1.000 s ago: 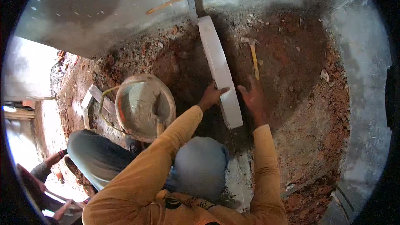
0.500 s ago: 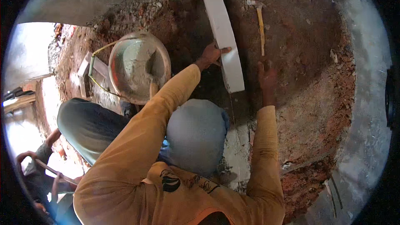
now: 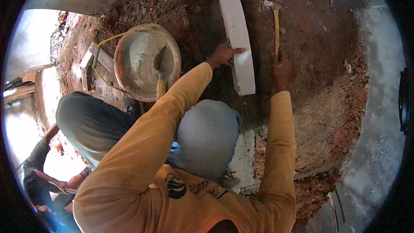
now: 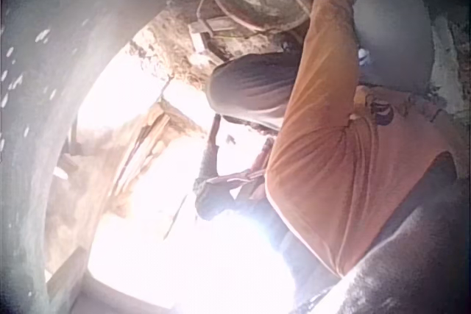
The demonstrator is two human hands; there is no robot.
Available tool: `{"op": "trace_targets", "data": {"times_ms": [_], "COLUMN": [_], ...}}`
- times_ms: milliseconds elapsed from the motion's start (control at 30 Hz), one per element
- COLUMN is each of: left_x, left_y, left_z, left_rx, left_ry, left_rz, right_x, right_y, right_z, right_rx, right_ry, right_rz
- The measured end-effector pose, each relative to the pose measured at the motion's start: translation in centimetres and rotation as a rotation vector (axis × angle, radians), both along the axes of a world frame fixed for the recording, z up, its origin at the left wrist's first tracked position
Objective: The person builds a wall by sawing a lightweight concrete block with a saw, then applying mortar to the block with a trowel, and finally placing the block onto the wall.
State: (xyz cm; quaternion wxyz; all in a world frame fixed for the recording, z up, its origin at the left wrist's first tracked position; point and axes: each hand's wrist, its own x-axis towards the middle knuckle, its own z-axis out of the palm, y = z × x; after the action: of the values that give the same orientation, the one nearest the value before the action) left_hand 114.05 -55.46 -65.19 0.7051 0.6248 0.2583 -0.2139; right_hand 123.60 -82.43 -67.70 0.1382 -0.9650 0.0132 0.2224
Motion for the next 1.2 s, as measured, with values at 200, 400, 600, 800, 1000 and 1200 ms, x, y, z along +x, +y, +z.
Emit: {"op": "trace_targets", "data": {"times_ms": [200,400,600,800,1000,1200], "left_x": [-0.3,0.6,1.4,0.9,0.9,0.8], "left_y": [1.5,-2.7,-3.3,-2.8,-1.4,-2.5], "left_z": [-0.1,1.6,1.2,-0.7,-1.3,-0.8], "left_rx": [0.037,-0.133,-0.038,0.036,0.012,-0.007], "left_ry": [0.052,-0.086,-0.073,-0.114,-0.058,-0.019], "left_rz": [0.055,0.026,-0.033,0.020,0.053,0.031], "right_x": [2.4,9.7,8.5,-7.5,-13.9,-14.9], "right_y": [1.9,-2.1,0.6,-10.6,-15.9,-12.5], "right_z": [-5.3,-2.6,6.2,9.1,23.6,21.8], "right_rx": [-0.052,0.721,1.267,0.594,-0.160,-0.392], "right_ry": [-0.294,0.106,0.468,-0.521,0.171,0.529], "right_rz": [0.125,-0.481,-0.616,0.101,0.536,0.921]}}
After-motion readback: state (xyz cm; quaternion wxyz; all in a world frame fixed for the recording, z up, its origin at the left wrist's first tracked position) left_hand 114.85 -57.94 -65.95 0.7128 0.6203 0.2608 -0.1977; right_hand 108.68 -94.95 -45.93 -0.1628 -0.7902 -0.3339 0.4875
